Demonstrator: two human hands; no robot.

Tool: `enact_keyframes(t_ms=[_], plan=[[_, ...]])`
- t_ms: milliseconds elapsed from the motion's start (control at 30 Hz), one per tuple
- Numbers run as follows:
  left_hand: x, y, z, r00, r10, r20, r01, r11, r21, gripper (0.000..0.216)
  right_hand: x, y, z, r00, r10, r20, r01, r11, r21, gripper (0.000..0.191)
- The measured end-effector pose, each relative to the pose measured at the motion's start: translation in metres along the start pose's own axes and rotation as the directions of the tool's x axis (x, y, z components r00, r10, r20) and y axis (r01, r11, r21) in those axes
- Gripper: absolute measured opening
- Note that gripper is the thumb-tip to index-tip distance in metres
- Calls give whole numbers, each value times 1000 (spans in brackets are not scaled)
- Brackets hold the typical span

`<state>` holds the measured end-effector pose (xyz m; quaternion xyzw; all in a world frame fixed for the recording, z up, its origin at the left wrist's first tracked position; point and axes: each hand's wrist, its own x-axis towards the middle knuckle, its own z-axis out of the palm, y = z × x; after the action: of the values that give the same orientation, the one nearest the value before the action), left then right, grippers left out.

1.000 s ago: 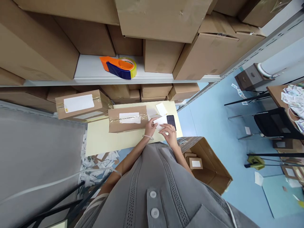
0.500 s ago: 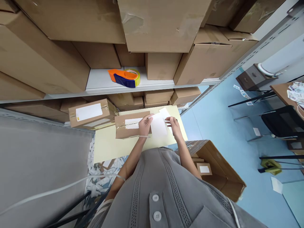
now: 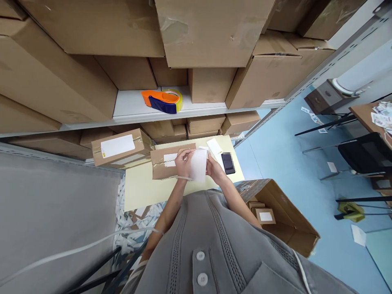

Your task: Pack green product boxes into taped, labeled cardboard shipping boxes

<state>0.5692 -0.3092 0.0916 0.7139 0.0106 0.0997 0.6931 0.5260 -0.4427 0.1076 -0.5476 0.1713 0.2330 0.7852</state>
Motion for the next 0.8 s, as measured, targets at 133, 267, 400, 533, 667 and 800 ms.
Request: enact_keyframes(t_ms=[133, 267, 400, 533, 667, 800], plan=[[0, 0, -7, 996, 51, -76, -47, 997, 62, 11, 0, 2, 13, 1000, 4, 12, -4, 999, 47, 66], [0, 7, -13, 990, 104, -100, -97, 993, 73, 13, -2, 1, 13, 999, -27, 39, 26, 999, 30, 70], [-1, 16, -14, 994, 109, -28, -111, 992, -68, 19, -2, 1, 9, 999, -40, 8, 40, 997, 71, 55], [-3, 24, -21, 991, 131, 25, -125, 980, -154, 21, 4, 2, 4, 994, -53, -100, 63, 993, 101, 35], [-6, 29, -42, 986, 145, 81, -129, 977, -172, 22, 11, -4, -7, 955, -123, -268, 166, 976, 142, 33], [-13, 22, -60, 986, 108, 128, -79, 973, -217, 23, 14, -15, -18, 895, -219, -388, 309, 932, 187, 34]])
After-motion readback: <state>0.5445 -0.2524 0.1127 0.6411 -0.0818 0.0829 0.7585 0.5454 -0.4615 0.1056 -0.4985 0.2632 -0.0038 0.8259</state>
